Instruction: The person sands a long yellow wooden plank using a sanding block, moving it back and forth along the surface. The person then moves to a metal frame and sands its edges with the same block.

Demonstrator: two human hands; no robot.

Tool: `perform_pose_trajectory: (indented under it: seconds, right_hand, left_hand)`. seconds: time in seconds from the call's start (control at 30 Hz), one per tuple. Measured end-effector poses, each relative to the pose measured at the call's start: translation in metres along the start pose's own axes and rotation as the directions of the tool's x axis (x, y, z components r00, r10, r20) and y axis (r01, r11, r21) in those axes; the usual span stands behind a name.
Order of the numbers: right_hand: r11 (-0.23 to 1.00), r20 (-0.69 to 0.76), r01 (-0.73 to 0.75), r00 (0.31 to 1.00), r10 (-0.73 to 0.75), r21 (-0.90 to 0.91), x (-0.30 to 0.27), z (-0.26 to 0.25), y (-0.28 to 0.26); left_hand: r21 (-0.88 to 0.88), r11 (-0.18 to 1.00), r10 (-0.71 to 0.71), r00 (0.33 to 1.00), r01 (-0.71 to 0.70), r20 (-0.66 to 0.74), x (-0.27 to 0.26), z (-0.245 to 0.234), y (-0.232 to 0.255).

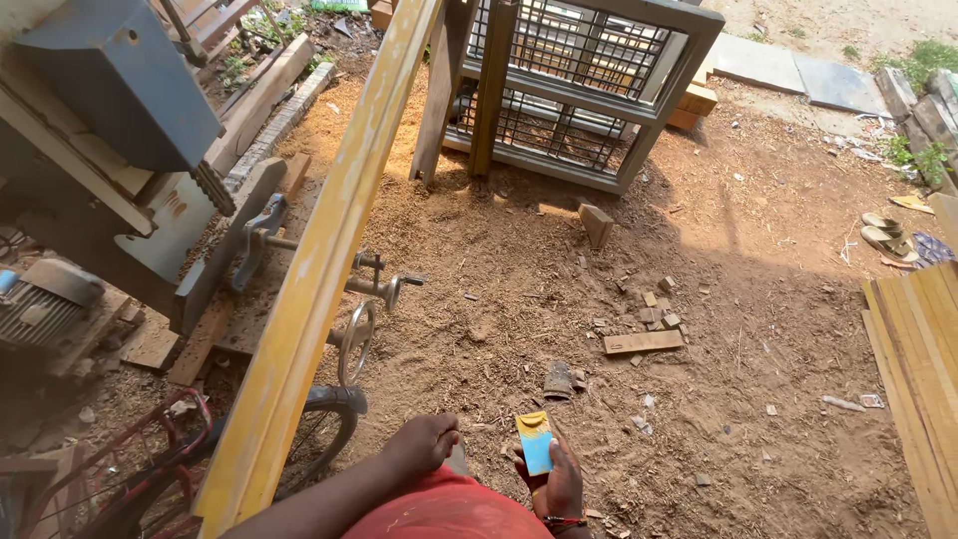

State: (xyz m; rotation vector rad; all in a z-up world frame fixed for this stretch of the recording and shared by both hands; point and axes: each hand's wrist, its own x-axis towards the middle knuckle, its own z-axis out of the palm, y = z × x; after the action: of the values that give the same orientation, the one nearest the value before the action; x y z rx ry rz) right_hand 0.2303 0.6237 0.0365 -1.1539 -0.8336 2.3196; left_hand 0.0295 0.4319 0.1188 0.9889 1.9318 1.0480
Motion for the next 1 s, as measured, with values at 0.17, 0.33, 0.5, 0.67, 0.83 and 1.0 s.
perform_pose_trajectory:
  seconds: [0.17,0.33,0.5,0.67,0.83,1.0]
  right_hand:
    - [0.997,0.041,0.007,0.999,-0.004,-0.072,0.047,0.031,-0.035]
    - [0.997,-0.092,-0.064,0.994,0.06,-0.049,0.131,0.043,-0.06]
    - [0.999,-0.063,0.005,0.998,-0.007,-0.032,0.234,0.087,-0.117]
    - [0.994,0.031,0.102,0.994,-0.103,0.034,0.302,0.148,-0.179]
    - [0.957,0.062,0.106,0.99,-0.127,0.271,0.356,0.185,-0.228]
    - [0.934,0.191,0.073,0.971,-0.147,0.349,0.438,0.183,-0.283]
  left_hand:
    - [-0.047,0.999,0.01,1.0,-0.01,0.003,0.075,0.002,-0.029]
    - [-0.1,0.992,0.075,0.997,-0.077,-0.023,0.178,-0.003,-0.058]
    - [-0.077,0.99,0.121,0.993,-0.121,0.004,0.288,-0.054,-0.054]
    - [-0.009,0.999,0.034,0.999,-0.034,0.025,0.384,-0.117,-0.037]
    - [0.039,0.991,0.126,0.991,-0.128,0.048,0.487,-0.16,-0.007]
    - [-0.003,0.997,0.082,0.995,-0.082,0.057,0.576,-0.164,0.017]
